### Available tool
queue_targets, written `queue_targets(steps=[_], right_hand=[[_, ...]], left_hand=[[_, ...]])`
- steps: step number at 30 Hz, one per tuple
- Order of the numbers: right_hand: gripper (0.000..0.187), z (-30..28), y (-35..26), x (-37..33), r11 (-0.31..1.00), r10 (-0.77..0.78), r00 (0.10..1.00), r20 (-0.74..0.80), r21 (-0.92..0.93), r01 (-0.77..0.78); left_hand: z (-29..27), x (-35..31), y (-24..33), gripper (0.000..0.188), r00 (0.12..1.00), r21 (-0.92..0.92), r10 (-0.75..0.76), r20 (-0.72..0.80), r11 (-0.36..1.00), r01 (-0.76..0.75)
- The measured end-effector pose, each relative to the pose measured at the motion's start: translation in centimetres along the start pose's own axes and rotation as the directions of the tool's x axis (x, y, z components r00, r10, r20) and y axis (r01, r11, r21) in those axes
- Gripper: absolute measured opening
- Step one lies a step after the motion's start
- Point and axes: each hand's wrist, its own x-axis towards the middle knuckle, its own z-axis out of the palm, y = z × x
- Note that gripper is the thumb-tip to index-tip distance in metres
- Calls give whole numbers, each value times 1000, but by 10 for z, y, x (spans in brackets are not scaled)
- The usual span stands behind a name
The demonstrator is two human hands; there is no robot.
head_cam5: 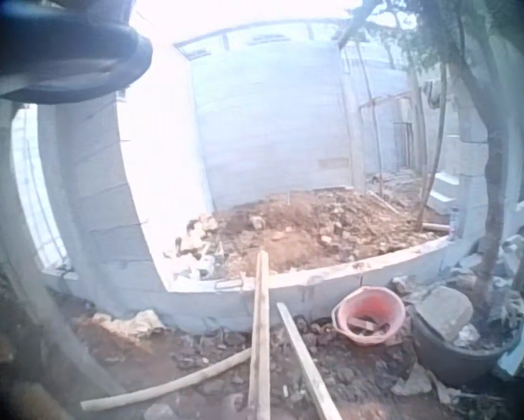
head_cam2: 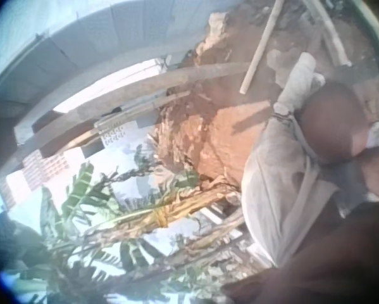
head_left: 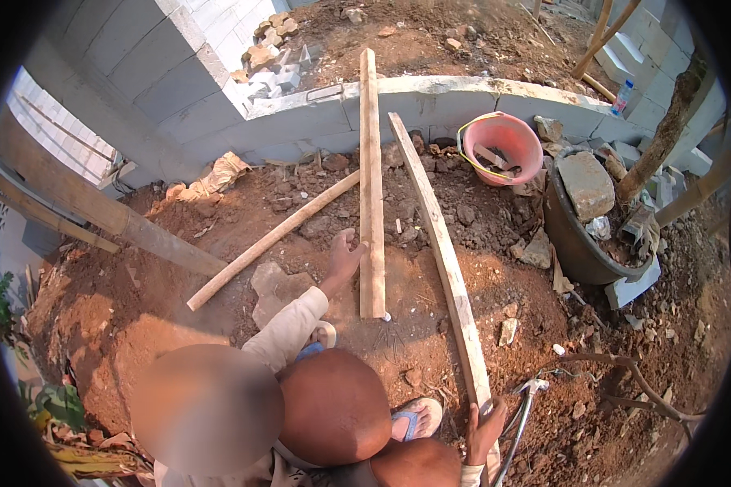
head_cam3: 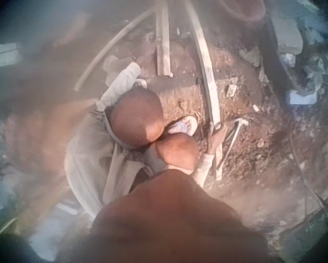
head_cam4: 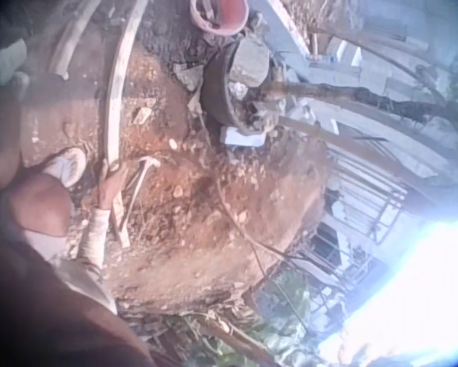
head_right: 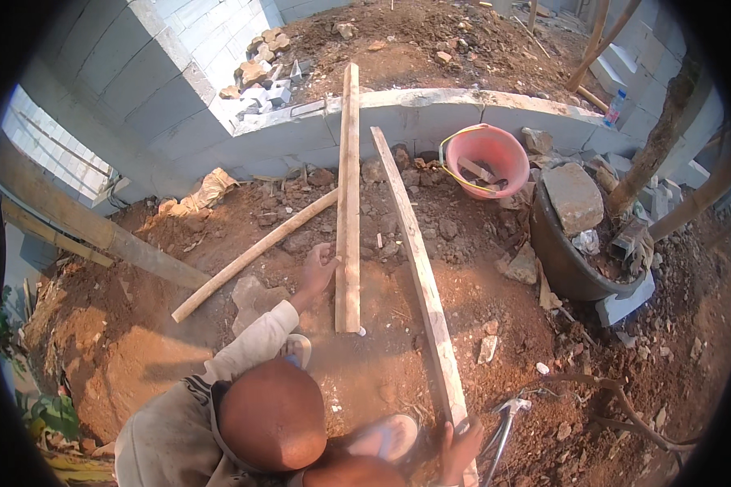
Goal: The person aligns two wooden planks on the ground, measures them with a tape measure, and hammers nails to join them. The person repeatedly adjusts the planks and hammers additional nails to secure the assembly.
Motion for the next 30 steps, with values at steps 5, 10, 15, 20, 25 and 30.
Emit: queue_targets(steps=[5,10,15,20,25,30], right_hand=[[53,10,11,17,977,21,988,153,-212,12],[50,1,6,31,985,60,967,247,-174,-16],[51,-37,-25,17,991,-76,984,163,-100,94],[40,-74,-15,-20,981,196,979,59,-19,-196],[41,-88,-43,-50,957,90,989,-115,-265,-118],[41,-44,-179,-10,980,-72,978,-198,-194,33]], left_hand=[[14,28,-36,78,917,-406,-230,326,842,356],[37,25,-41,81,887,-577,-153,437,709,406],[35,23,-32,60,840,-747,-144,523,397,533],[22,18,3,45,777,-757,-80,625,180,628],[11,18,19,51,746,-727,-111,657,172,665],[10,12,25,43,736,-709,-90,671,211,673]])
